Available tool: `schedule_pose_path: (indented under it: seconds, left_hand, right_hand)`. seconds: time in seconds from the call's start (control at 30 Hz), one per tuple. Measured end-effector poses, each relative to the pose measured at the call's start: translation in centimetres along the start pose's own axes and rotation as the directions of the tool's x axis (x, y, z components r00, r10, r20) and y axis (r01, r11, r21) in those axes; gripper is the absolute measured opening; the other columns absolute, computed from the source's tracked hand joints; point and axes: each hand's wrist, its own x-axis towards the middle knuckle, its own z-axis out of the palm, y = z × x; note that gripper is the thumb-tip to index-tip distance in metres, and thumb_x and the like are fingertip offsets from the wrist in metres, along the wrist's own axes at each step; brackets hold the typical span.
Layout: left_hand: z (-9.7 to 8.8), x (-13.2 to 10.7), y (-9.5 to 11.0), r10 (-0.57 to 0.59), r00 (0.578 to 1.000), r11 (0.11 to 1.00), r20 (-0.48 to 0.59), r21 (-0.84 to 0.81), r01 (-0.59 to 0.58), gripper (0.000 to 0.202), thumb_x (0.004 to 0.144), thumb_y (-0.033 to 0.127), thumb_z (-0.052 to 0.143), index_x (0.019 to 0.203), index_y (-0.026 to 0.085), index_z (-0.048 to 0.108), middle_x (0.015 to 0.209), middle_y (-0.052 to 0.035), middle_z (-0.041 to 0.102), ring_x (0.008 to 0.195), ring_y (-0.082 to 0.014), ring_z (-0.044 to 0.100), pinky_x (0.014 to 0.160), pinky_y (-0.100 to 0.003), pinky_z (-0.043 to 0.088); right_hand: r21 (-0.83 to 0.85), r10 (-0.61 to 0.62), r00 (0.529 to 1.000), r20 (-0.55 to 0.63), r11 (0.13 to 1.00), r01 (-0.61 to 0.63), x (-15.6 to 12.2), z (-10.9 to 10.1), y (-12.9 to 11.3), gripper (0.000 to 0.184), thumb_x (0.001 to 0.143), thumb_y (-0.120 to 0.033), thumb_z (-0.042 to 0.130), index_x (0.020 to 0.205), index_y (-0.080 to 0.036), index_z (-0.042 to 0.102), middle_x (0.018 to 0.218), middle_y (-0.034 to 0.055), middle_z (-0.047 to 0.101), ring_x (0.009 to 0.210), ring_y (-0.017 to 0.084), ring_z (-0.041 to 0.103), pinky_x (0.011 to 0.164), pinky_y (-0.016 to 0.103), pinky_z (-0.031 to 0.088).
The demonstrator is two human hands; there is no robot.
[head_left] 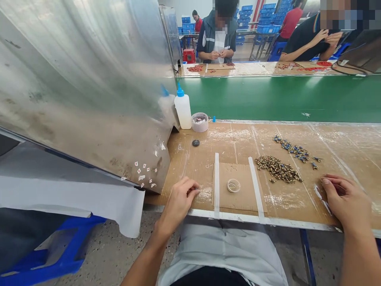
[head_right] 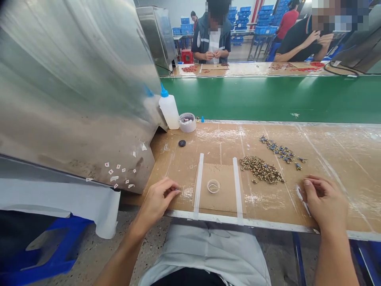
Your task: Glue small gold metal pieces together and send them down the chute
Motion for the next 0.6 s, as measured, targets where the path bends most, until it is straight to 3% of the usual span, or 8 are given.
schedule_pose_path:
  seconds: [0.3, 0.6]
  left_hand:
    - [0.4, -0.2, 0.3, 0.047, 0.998, 0.995, 0.034, -0.094, -0.043, 0.021, 0.094, 0.016, 0.052, 0.091, 0.02, 0.073, 0.084, -0.0021, 0.062, 0.079, -0.0142, 0.06, 0.074, -0.027, 0.045]
    - [1.9, 0.0, 0.5, 0.163, 0.986, 0.985, 0.03, 0.061, -0.164, 0.023, 0.091, 0.005, 0.047, 0.098, 0.019, 0.064, 0.094, -0.0039, 0.063, 0.09, -0.0194, 0.056, 0.082, -0.032, 0.044]
  right_hand:
    - [0.042, 0.019, 1.0, 0.006, 0.999, -0.019, -0.1, -0.1, -0.6, 0.037, 0.081, -0.05, 0.049, 0.081, -0.017, 0.067, 0.099, 0.0098, 0.069, 0.081, 0.024, 0.065, 0.076, 0.034, 0.05]
    - [0.083, 0.033, 0.999, 0.0, 0.996, -0.033, 0.0, 0.1, -0.3, 0.028, 0.08, -0.046, 0.053, 0.079, -0.021, 0.066, 0.098, 0.0094, 0.069, 0.086, 0.026, 0.065, 0.079, 0.036, 0.05]
